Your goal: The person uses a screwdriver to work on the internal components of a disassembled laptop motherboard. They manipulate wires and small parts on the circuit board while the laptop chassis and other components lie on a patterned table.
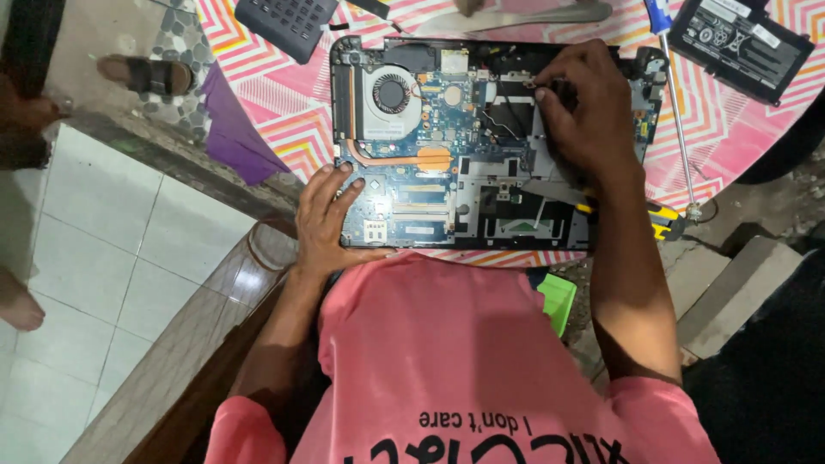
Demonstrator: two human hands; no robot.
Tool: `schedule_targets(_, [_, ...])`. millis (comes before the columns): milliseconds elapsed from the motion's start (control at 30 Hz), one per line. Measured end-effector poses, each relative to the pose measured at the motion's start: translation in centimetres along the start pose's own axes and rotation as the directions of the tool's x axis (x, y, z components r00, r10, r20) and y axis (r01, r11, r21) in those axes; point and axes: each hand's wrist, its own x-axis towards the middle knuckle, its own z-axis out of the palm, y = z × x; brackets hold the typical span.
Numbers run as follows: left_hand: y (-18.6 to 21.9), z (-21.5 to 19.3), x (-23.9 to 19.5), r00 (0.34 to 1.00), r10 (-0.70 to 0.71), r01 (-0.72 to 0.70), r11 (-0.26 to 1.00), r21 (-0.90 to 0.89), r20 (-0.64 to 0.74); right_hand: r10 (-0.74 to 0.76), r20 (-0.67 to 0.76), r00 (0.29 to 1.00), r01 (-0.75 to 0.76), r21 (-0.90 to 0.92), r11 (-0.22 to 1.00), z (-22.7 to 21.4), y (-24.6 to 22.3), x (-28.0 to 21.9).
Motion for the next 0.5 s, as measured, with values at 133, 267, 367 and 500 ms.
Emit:
schedule_targets(133, [0.7, -0.3, 0.1, 1.0, -0.023, 0.023, 1.0, 0.015, 0.008, -0.016, 0.002, 1.0, 0.015, 0.131, 0.991, -0.5, 0.8, -0.2])
schedule_targets(267, [0.7, 0.1, 0.3, 1.0, -0.007, 0.007, 1.0, 0.019, 0.005, -0.063, 0.028, 0.998, 0.061, 0.076, 0.995, -2.0, 0.6, -1.2])
schedule_targets(367, [0.4, 0.1, -0.4, 1.0, 0.002, -0.002, 1.0, 0.028, 0.015, 0.0, 0.118, 0.993, -0.004, 0.03, 1.0, -2.2, -0.8, -2.7])
schedule_targets(500, [0.2, 0.6, -0.2, 1.0, 0.009, -0.009, 1.0, -0.011, -0.022, 0.061, 0.065, 0.996, -0.057, -0.062, 0.996, -2.2, -1.6, -4.8])
